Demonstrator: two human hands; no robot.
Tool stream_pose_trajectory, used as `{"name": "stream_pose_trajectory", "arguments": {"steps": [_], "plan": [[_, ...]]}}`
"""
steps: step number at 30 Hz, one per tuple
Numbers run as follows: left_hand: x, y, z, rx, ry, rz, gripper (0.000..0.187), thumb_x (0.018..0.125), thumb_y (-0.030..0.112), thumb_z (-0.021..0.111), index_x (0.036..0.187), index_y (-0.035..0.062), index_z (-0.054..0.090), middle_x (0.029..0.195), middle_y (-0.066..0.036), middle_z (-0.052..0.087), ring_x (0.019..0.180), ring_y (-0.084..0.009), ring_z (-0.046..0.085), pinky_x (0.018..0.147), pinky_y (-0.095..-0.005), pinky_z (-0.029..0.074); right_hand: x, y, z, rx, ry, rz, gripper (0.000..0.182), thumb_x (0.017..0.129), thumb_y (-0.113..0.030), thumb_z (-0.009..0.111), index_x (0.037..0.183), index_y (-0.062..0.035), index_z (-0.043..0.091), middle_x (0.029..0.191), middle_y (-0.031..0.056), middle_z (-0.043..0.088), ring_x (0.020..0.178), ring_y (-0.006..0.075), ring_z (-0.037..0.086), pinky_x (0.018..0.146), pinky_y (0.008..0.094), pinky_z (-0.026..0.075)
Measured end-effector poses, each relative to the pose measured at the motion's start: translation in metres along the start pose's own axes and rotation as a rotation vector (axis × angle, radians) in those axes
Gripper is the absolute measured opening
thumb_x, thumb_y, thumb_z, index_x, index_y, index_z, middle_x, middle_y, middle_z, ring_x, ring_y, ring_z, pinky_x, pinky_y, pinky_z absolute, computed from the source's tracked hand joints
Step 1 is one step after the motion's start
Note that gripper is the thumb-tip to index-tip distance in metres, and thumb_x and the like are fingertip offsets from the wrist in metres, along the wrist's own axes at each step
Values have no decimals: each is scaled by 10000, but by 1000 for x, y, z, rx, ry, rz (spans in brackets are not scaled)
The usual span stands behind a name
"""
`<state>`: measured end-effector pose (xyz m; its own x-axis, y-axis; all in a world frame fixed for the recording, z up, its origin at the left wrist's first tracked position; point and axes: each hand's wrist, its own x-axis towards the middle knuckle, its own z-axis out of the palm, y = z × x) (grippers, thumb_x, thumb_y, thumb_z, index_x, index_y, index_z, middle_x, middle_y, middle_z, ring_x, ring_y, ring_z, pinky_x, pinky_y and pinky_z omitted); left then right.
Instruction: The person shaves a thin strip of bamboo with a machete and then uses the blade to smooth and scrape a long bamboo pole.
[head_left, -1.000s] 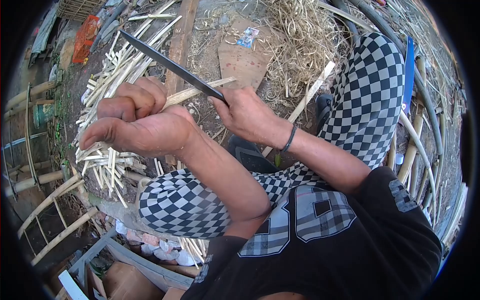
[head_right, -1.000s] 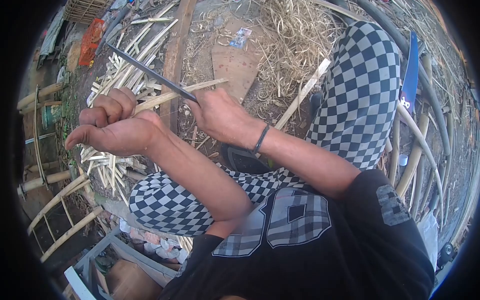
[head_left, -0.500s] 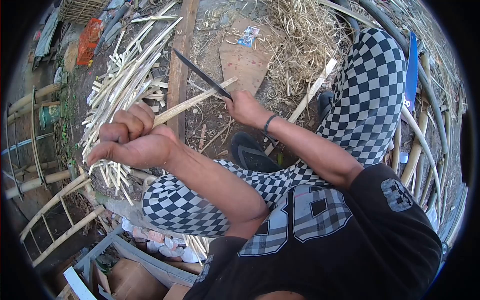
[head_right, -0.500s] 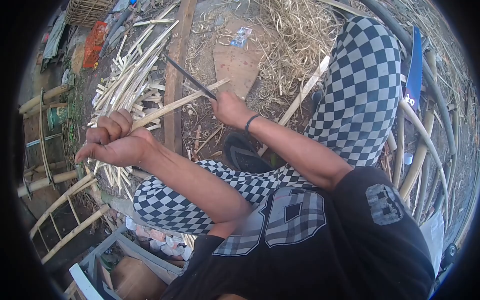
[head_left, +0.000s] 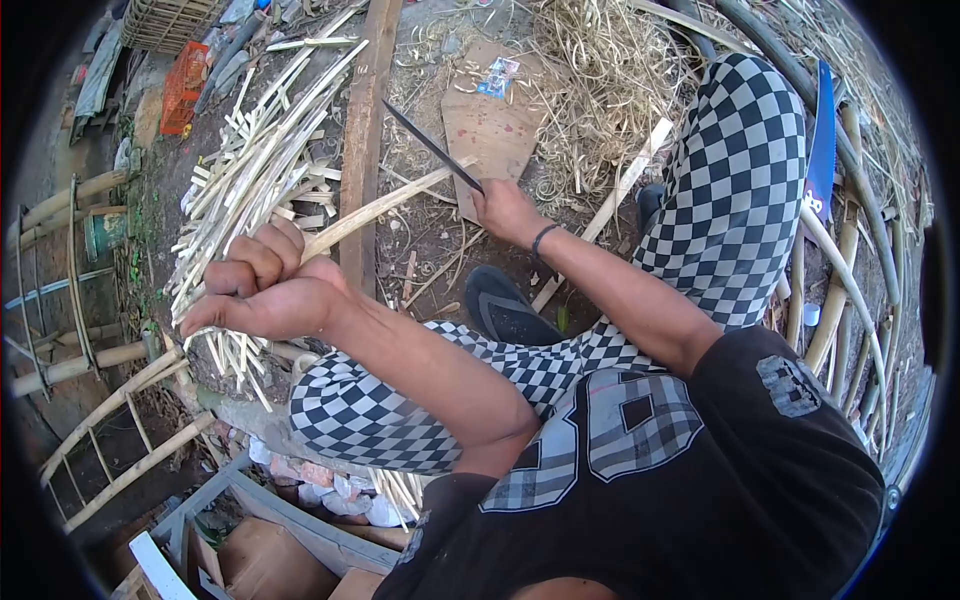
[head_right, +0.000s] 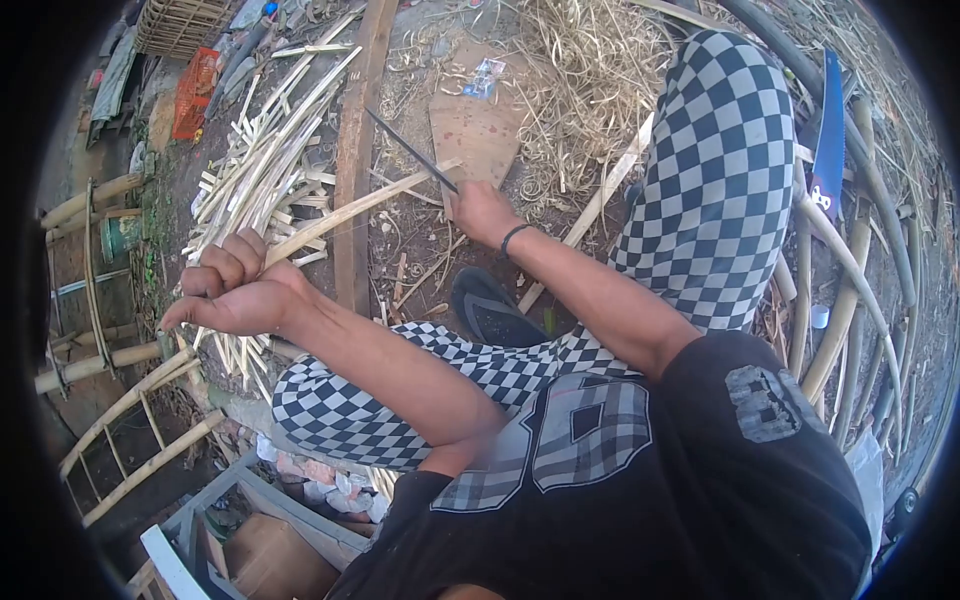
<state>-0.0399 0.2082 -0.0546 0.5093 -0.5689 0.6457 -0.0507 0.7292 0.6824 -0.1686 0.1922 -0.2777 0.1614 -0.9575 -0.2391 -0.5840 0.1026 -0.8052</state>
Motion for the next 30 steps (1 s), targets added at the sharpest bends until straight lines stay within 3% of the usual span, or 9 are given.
{"name": "stream_pose_trajectory", "arguments": {"steps": [4,8,10,12,15,21,24,27,30], "plan": [[5,-3,2,-38,54,-18,645,989,690,266,603,187,149,482,50,128,447,-74,47,415,-246,67,-5,-26,-21,-15,-25,-7,332,989,-255,488,1049,28,650,879,298,669,868,463,667,811,522,534],[6,1,7,-40,73,-35,650,991,687,260,595,182,158,475,49,121,433,-74,60,416,-250,68,-31,-73,-37,66,-18,-176,333,986,-258,499,1045,38,639,878,295,671,874,455,666,792,528,527],[5,0,3,-41,20,-33,651,993,686,254,592,182,159,475,50,118,428,-78,63,418,-252,68,-12,-34,-13,82,14,-194,332,979,-257,507,1027,39,648,873,296,672,883,450,668,787,523,528],[2,-2,1,61,23,-2,652,993,689,250,591,185,153,478,52,112,434,-83,52,419,-256,66,11,8,4,31,43,-56,336,974,-259,511,1001,40,660,872,301,670,891,454,668,786,517,532],[10,1,-8,-20,127,-55,648,995,685,250,591,188,150,480,53,112,442,-85,47,424,-259,65,12,-2,-7,-93,2,-6,339,974,-265,511,987,34,670,888,299,673,896,454,670,786,516,537],[9,-1,-4,-33,82,-56,641,998,680,255,595,193,146,481,53,112,445,-83,53,433,-258,67,-19,-61,-27,-26,5,-151,311,962,-228,512,989,25,690,892,292,679,892,447,676,798,509,545],[6,-1,-5,42,38,-42,641,998,681,254,596,194,145,480,51,115,444,-82,49,425,-256,72,12,11,7,-58,43,3,303,961,-221,512,979,25,688,877,279,683,875,448,677,785,506,547],[11,-1,-9,-17,87,-30,641,998,682,247,598,191,144,478,48,120,441,-80,48,419,-255,78,25,17,8,-147,33,10,282,962,-207,506,983,13,682,869,264,688,863,435,682,771,505,550],[12,-3,-7,-30,94,-61,644,995,688,241,601,188,139,482,49,115,444,-80,49,422,-258,73,1,-30,-19,-121,-8,-84,268,951,-195,512,976,5,689,881,261,690,868,426,686,769,497,554]]}}
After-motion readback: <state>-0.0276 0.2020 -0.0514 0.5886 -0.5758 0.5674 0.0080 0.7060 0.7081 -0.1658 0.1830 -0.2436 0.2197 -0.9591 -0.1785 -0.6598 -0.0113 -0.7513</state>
